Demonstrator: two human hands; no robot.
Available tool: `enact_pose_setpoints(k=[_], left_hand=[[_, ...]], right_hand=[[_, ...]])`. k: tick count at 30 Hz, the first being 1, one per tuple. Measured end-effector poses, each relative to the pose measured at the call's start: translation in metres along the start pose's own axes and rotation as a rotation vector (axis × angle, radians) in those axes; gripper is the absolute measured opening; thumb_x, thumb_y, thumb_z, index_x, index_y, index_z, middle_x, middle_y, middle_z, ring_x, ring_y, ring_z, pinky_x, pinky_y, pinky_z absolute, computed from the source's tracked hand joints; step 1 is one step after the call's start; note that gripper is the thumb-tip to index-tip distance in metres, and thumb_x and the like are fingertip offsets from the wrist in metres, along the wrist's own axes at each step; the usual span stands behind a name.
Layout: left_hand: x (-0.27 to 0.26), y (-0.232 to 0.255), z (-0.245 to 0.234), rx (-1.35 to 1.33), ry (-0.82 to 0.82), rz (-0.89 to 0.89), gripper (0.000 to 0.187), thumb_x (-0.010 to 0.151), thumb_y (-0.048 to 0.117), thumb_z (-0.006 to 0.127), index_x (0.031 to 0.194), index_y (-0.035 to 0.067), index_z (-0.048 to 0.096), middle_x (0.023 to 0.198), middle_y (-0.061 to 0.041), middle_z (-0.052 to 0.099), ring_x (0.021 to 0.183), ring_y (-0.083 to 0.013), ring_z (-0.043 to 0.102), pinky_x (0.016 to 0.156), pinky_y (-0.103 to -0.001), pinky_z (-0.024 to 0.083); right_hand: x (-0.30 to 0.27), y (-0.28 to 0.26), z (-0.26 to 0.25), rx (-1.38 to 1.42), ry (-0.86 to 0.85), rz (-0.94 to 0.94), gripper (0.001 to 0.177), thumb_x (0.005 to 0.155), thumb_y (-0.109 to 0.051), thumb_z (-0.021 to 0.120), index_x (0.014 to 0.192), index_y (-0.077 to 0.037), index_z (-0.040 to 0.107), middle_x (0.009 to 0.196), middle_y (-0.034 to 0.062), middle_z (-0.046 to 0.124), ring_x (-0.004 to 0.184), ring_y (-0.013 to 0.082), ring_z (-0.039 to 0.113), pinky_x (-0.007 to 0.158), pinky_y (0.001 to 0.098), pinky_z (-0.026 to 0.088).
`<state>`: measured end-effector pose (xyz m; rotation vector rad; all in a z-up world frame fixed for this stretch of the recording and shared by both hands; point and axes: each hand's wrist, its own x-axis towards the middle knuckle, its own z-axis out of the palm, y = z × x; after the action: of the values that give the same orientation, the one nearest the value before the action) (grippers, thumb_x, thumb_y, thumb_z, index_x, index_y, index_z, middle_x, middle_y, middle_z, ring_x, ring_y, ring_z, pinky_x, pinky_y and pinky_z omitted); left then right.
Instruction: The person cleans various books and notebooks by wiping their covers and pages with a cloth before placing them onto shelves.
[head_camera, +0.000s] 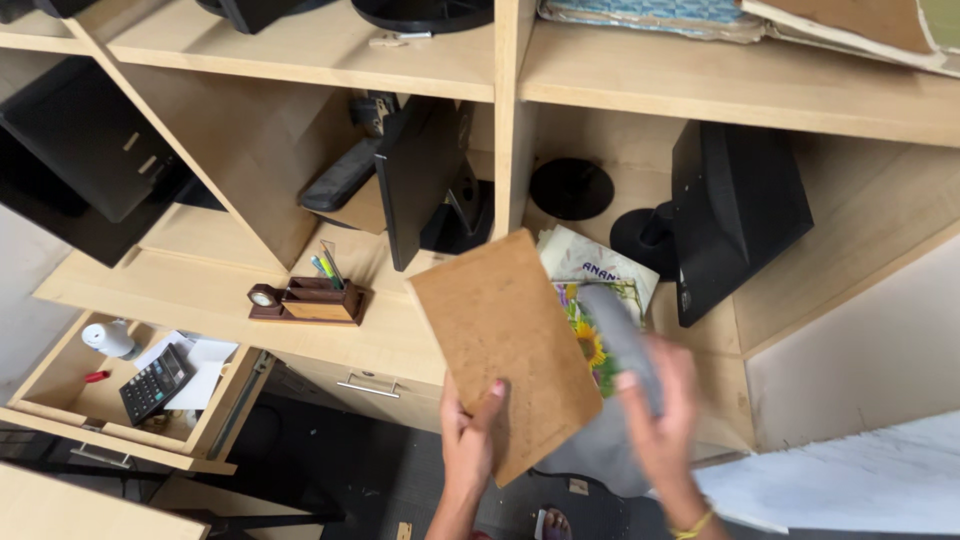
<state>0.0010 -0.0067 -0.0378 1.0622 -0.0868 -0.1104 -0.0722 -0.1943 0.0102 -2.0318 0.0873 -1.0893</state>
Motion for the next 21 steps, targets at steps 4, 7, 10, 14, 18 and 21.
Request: enact_pose_setpoints(k=[4,7,10,14,18,21], left_hand=[[-0.004,-0.003,0.004,0.059,-0.167,0.081,0.072,0.083,-0.010,0.055,0.151,0.003,0.039,0.130,-0.009,0.061,0.116,-0.0146,0.059,0.096,-0.029,0.047],[-0.002,0.008,-0.002,0.144,-0.196,-0.053,0.071,0.087,-0.010,0.057,0.153,0.006,0.039,0.125,-0.012,0.062,0.105,-0.0173,0.057,0.085,-0.031,0.046],[-0.009,0.021,-0.001,0.184,-0.285,-0.071,0.066,0.090,-0.010,0.060,0.151,0.004,0.041,0.127,-0.013,0.064,0.112,-0.0178,0.059,0.093,-0.030,0.048],[-0.013,0.025,-0.001,0.217,-0.377,-0.069,0.063,0.090,-0.009,0.061,0.150,0.002,0.042,0.130,-0.012,0.065,0.119,-0.0170,0.061,0.100,-0.030,0.049],[-0.006,-0.006,-0.027,0.234,-0.393,-0.121,0.058,0.087,-0.006,0.064,0.142,0.003,0.050,0.119,-0.013,0.066,0.104,-0.0165,0.060,0.087,-0.030,0.050],[0.001,-0.025,-0.044,0.569,-0.489,0.044,0.051,0.085,-0.003,0.066,0.135,0.003,0.058,0.109,-0.014,0.067,0.091,-0.0170,0.059,0.077,-0.031,0.050]], right_hand=[[-0.025,-0.028,0.030,-0.208,-0.314,-0.253,0.056,0.076,-0.005,0.065,0.131,-0.016,0.069,0.121,0.0123,0.063,0.106,0.0292,0.060,0.091,0.0395,0.052],[-0.022,-0.024,0.041,-0.344,-0.310,-0.319,0.064,0.076,0.000,0.064,0.136,-0.023,0.069,0.122,0.0102,0.062,0.100,0.0286,0.059,0.086,0.0398,0.052],[0.009,-0.007,0.036,-0.436,-0.249,-0.241,0.071,0.073,0.006,0.059,0.138,-0.020,0.066,0.123,0.0130,0.061,0.098,0.0310,0.059,0.079,0.0406,0.051],[0.037,-0.003,0.029,-0.333,-0.098,-0.194,0.067,0.082,0.005,0.058,0.144,-0.018,0.061,0.125,0.0160,0.056,0.107,0.0340,0.057,0.087,0.0412,0.050],[0.003,-0.024,0.041,-0.405,-0.213,-0.432,0.063,0.080,0.002,0.059,0.137,-0.023,0.068,0.120,0.0040,0.062,0.095,0.0234,0.059,0.077,0.0391,0.053],[-0.021,-0.035,0.052,-0.388,-0.212,-0.608,0.054,0.087,-0.005,0.062,0.135,-0.029,0.070,0.115,0.0017,0.060,0.089,0.0206,0.055,0.072,0.0323,0.054]])
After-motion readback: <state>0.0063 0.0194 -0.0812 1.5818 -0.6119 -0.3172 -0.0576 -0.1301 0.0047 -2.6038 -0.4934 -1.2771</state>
